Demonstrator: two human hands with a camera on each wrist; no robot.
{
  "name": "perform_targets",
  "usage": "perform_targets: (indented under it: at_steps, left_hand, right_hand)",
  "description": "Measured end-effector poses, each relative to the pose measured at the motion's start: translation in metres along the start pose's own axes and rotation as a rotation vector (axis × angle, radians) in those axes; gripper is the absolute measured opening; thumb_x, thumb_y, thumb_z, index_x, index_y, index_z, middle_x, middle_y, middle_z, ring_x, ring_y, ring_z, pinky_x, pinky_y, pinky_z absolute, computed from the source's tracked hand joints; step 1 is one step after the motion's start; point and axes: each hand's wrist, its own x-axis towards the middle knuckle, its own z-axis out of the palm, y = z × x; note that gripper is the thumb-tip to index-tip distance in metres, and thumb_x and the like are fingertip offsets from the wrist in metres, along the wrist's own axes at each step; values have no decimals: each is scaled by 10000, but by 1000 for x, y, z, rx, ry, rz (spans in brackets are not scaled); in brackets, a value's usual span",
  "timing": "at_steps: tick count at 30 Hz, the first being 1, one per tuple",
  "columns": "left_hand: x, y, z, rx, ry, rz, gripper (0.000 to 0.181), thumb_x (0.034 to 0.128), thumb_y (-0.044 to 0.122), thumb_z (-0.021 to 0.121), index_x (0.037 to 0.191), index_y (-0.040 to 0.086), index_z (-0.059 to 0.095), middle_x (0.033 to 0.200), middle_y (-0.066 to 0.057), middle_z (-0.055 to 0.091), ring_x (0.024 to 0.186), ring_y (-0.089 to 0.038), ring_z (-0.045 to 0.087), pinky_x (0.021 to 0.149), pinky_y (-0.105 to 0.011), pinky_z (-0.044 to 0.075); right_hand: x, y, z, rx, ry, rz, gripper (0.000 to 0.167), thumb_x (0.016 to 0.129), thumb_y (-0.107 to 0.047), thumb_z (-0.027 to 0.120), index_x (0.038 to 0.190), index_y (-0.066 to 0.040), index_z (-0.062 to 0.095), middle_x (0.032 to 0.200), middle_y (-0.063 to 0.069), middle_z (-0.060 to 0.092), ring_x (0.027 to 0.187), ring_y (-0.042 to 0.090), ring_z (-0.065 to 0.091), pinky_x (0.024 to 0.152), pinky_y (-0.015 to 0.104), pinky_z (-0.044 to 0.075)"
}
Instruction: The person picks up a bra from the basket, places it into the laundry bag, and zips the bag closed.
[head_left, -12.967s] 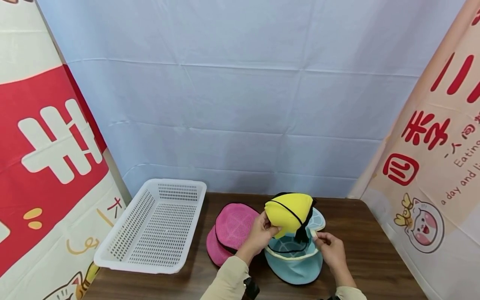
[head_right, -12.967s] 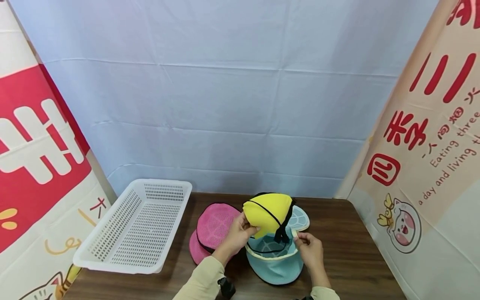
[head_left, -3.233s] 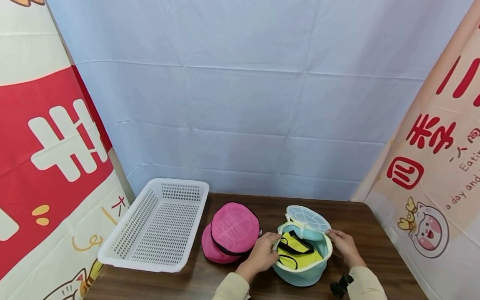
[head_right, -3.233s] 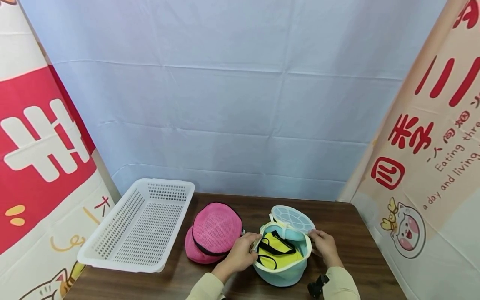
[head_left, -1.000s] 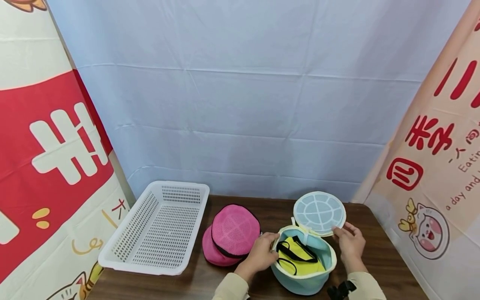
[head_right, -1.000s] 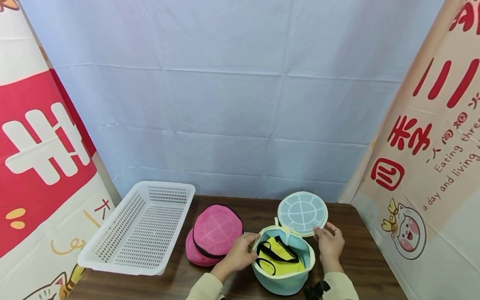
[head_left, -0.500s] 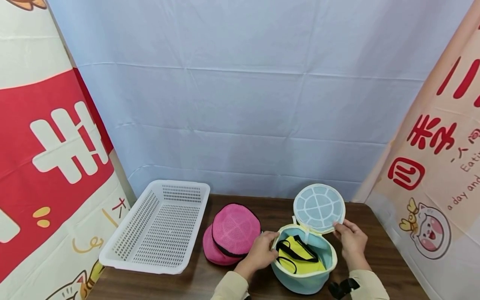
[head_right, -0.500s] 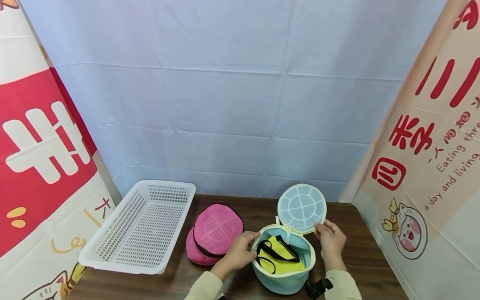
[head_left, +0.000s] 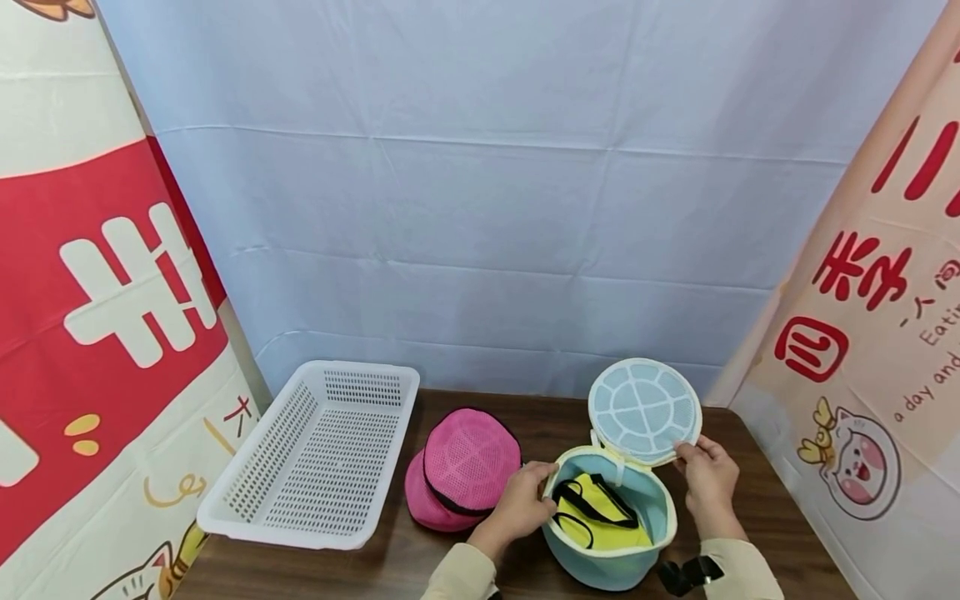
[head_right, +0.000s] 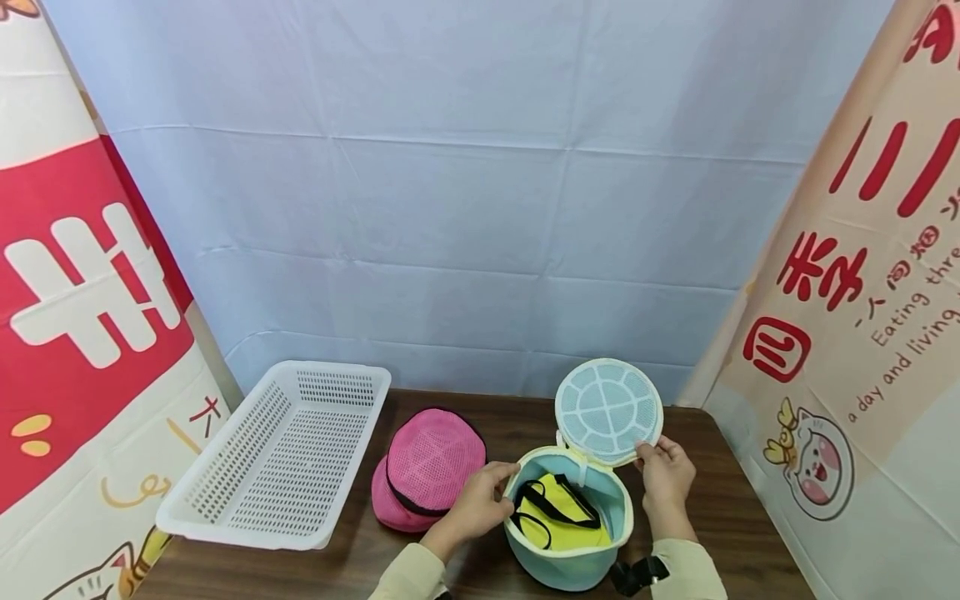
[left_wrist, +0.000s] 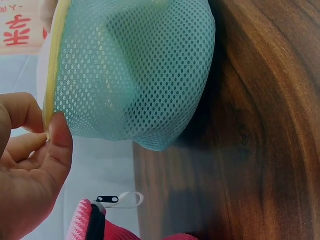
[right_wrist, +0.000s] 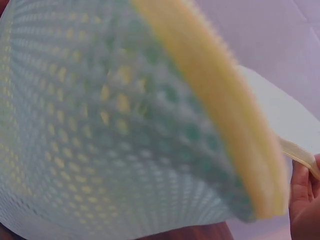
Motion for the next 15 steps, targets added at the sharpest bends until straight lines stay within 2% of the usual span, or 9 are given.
perform_targets:
  at_steps: [2,4,6,8,9,11,15]
  left_hand:
    - [0,0,0,-7,8,10,503,703,-89,619,1204,-55,578,1086,-63,574,729,-65,497,619,-175,427]
    - [0,0,0,-8,17,21,501,699,-93,614,1197,-57,582,1084,-65,576,724,-63,495,617,-176,427]
    - [0,1,0,-16,17,20,493,706,-94,608,1197,-56,583,1085,-64,576,727,-55,488,616,-175,425]
    - [0,2,-1,-35,12,13,486,713,-99,605,1196,-54,585,1085,-63,576,723,-46,480,605,-177,426]
    - [0,2,-2,-50,9,9,482,718,-105,602,1196,-55,585,1087,-66,575,720,-45,477,597,-180,426]
    - [0,3,-3,-87,-2,-5,475,727,-111,599,1199,-55,584,1094,-68,573,715,-39,471,582,-184,428]
    - [1,3,-3,-138,-10,-25,466,738,-112,600,1199,-46,590,1092,-51,572,704,-27,466,560,-187,432]
  right_hand:
    - [18,19,-9,-1,-18,-24,317,822,-10,658,1130,10,583,799,-36,626,675,68,608,575,209,501]
    - [44,48,-19,-34,-15,-65,397,815,-71,698,1191,-14,582,867,-16,640,726,83,620,594,216,508]
    - [73,78,-31,16,-23,-69,433,791,-104,742,1197,-41,606,916,31,645,757,117,630,599,228,514]
    - [92,97,-37,44,-4,-56,449,768,-116,767,1187,-55,617,954,68,641,770,144,631,597,236,517]
    - [86,89,-34,29,3,-53,438,783,-92,749,1192,-34,604,938,63,639,759,143,628,594,235,516]
    - [86,88,-34,68,3,-62,431,756,-89,774,1158,-42,627,920,62,642,738,140,627,583,237,516]
    - [78,81,-31,69,30,-107,406,732,-88,793,1109,-32,653,897,75,650,710,138,622,578,233,516]
